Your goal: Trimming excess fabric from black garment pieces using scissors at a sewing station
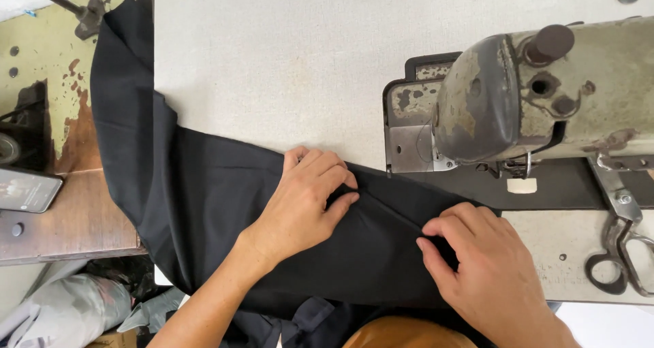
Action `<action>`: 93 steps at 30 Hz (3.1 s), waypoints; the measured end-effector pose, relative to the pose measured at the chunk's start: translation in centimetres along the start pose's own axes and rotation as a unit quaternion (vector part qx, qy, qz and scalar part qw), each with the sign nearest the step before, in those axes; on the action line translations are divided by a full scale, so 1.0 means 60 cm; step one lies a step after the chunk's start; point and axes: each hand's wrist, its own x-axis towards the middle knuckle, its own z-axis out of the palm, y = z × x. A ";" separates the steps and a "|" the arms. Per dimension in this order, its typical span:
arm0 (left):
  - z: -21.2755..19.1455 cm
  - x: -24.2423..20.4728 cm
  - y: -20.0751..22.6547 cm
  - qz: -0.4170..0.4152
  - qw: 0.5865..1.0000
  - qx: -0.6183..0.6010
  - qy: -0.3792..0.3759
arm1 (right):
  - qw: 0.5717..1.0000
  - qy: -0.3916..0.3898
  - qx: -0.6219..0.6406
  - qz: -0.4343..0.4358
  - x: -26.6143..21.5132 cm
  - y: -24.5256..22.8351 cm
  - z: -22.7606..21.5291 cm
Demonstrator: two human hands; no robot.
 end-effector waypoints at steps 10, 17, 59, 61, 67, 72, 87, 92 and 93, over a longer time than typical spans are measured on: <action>0.017 0.018 -0.017 0.081 0.996 0.003 0.049 | 1.000 0.007 0.005 -0.029 0.024 -0.016 0.003; 0.042 0.009 0.003 0.064 0.993 0.052 0.086 | 1.000 0.001 0.000 0.020 0.009 0.001 -0.004; 0.000 -0.046 0.005 -0.095 0.983 0.113 0.105 | 0.987 -0.092 -0.113 0.071 -0.027 0.040 -0.008; 0.004 -0.042 0.008 -0.093 0.987 0.088 0.098 | 0.990 -0.088 -0.102 0.052 -0.019 0.036 -0.011; 0.017 -0.026 0.002 -0.082 0.992 0.016 0.095 | 0.999 -0.038 -0.006 0.001 -0.004 0.027 -0.004; 0.017 -0.018 -0.001 -0.086 0.991 0.006 0.097 | 0.994 -0.080 0.056 0.045 0.004 0.031 -0.013; 0.003 0.000 -0.002 -0.131 0.990 0.031 0.041 | 0.989 -0.121 -0.081 -0.011 0.028 0.013 -0.017; 0.002 0.001 0.000 -0.159 0.984 0.071 0.021 | 0.988 -0.096 -0.083 -0.089 0.054 0.000 0.007; 0.003 -0.001 -0.001 -0.161 0.984 0.072 0.022 | 0.988 -0.096 -0.082 -0.091 0.057 -0.001 0.009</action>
